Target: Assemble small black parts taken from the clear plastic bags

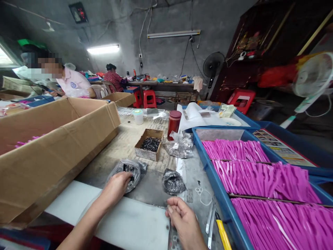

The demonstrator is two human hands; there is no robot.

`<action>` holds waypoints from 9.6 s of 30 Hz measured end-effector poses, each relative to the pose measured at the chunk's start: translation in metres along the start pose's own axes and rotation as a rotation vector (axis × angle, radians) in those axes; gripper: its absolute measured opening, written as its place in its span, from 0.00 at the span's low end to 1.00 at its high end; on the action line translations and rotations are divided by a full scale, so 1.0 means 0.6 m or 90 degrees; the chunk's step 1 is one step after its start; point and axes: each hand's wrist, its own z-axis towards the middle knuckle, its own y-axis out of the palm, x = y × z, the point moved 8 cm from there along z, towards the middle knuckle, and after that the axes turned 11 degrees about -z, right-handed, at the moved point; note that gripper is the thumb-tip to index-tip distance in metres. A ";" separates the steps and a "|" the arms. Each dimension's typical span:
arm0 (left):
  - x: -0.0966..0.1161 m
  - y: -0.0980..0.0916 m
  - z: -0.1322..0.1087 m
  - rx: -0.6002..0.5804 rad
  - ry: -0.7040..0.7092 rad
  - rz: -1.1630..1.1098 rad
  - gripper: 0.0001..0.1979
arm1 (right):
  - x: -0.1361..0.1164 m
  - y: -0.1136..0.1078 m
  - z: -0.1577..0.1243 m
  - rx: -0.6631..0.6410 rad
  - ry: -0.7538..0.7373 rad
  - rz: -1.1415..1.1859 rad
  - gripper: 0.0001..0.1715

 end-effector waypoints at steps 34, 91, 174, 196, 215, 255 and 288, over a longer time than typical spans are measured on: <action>0.034 0.033 0.002 -0.044 0.111 -0.005 0.10 | -0.065 -0.068 0.029 0.143 -0.160 -0.329 0.09; 0.035 0.094 -0.067 -0.097 -0.217 -0.937 0.11 | -0.097 -0.008 0.061 0.092 -0.308 -0.604 0.10; 0.081 0.114 -0.093 -0.047 0.027 -0.774 0.03 | -0.007 0.037 -0.025 0.084 -0.077 0.097 0.16; 0.100 0.094 -0.102 -0.031 0.153 -0.564 0.07 | -0.014 0.034 -0.028 0.056 -0.098 0.040 0.14; 0.120 0.079 -0.110 -0.012 0.260 -0.461 0.08 | -0.028 0.036 -0.032 0.011 -0.113 0.007 0.14; 0.121 0.088 -0.112 -0.047 0.262 -0.427 0.09 | -0.023 0.029 -0.036 0.005 -0.125 -0.064 0.13; 0.105 0.054 -0.060 0.003 0.152 -0.405 0.07 | -0.002 0.022 -0.024 0.035 -0.084 -0.042 0.16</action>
